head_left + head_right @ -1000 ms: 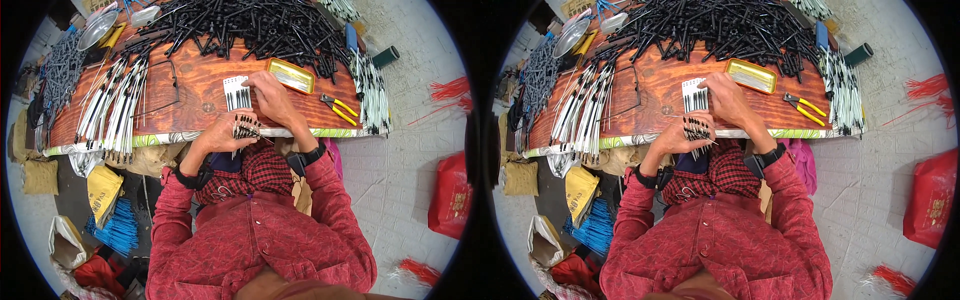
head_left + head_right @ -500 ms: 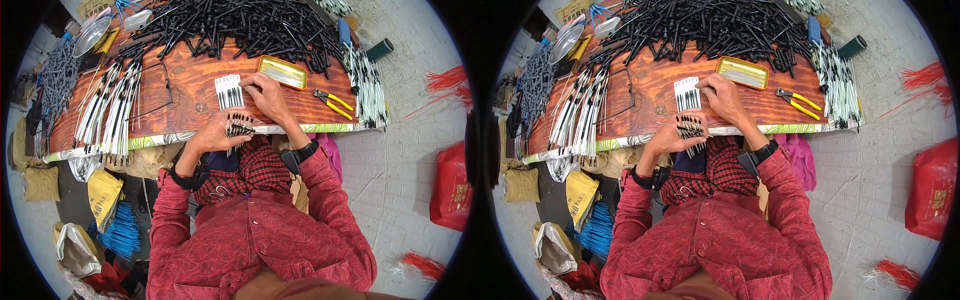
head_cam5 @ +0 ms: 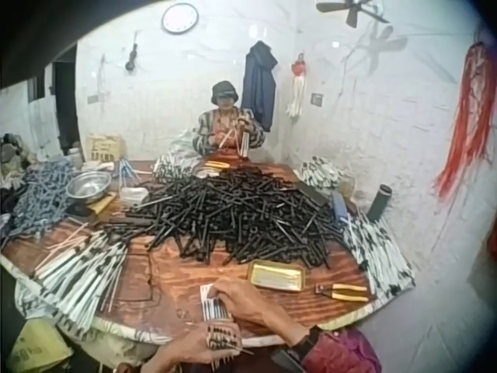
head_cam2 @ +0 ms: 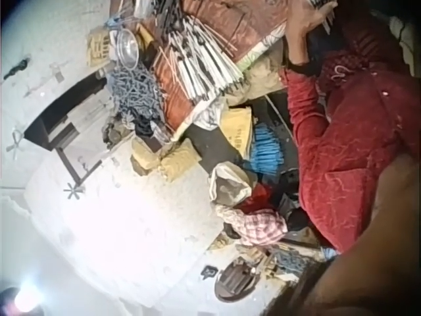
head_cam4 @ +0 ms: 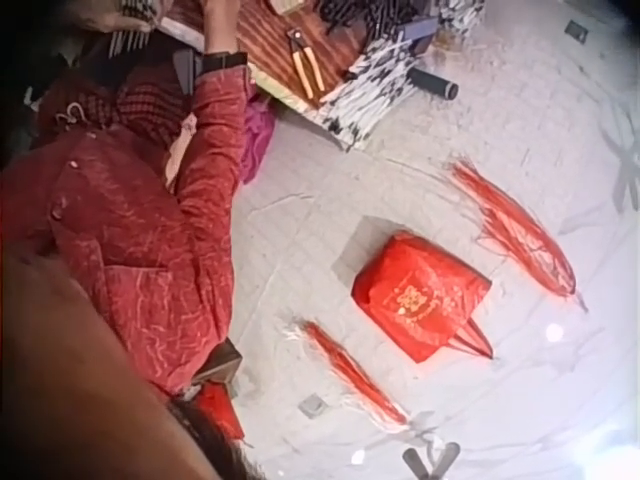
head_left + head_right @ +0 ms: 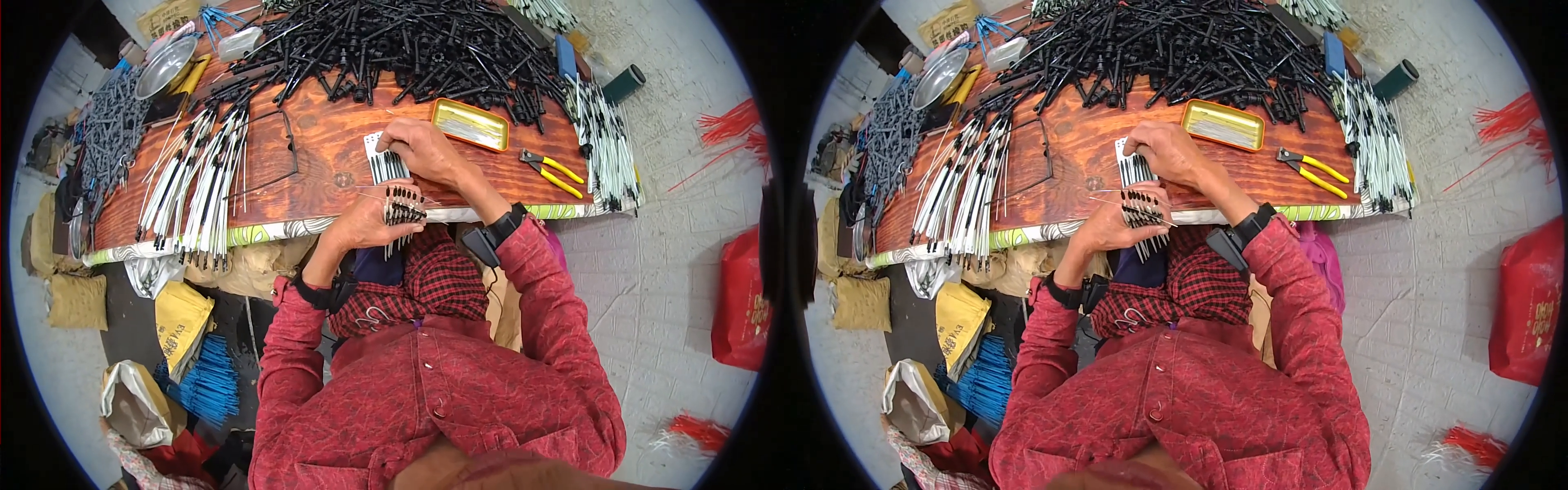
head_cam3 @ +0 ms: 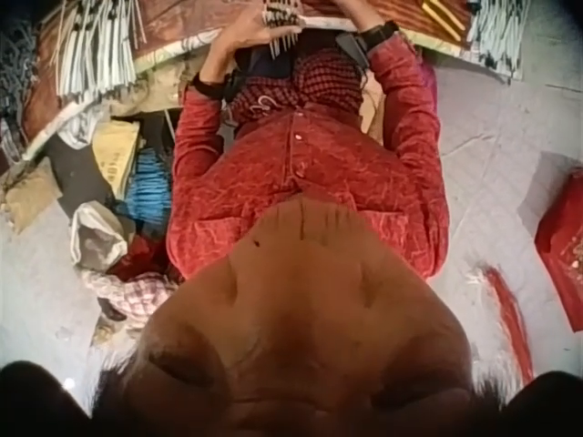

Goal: The person gathers white rods into a bundle, slides a black plastic cap onto the ends, and trims the excess wire using yellow-handled shears before repeating the process.

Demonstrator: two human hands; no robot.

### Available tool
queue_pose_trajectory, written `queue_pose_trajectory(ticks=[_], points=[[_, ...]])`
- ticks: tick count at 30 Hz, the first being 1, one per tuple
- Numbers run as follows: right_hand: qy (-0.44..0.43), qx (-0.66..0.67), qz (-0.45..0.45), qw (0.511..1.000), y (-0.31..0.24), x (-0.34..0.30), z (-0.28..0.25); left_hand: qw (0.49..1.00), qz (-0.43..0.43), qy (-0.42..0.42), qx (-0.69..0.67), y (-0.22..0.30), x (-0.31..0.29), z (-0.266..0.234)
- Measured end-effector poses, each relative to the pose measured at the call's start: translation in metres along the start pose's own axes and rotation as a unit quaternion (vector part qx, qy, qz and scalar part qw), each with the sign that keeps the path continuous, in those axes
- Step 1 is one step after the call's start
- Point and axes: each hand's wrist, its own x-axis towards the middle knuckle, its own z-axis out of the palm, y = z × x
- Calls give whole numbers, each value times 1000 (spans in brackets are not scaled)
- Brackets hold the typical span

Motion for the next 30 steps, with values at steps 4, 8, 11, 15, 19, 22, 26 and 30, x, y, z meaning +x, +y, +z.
queue_pose_trajectory(ticks=[4,8,11,15,19,22,26,30], points=[[-58,-66,-50,995,5,9,-3,1000,9,14,2,-8,3,0],[-138,-146,-87,976,-15,18,-7,1000,3,4,-2,-5,-1,-6],[-166,-171,-117,964,-18,16,2,1000,2,7,-6,-2,-7,1],[-162,-193,-156,955,-9,16,2,999,1,21,-25,3,-3,2],[-157,-182,-136,961,-13,11,1,999,0,14,-39,12,1,-1],[-145,-165,-139,966,-11,11,0,999,-3,9,-51,14,2,-1],[-124,-159,-159,966,-9,8,-4,997,-12,11,-75,15,5,-4],[-118,-140,-174,968,-8,3,-8,998,-1,13,-67,23,5,0]])
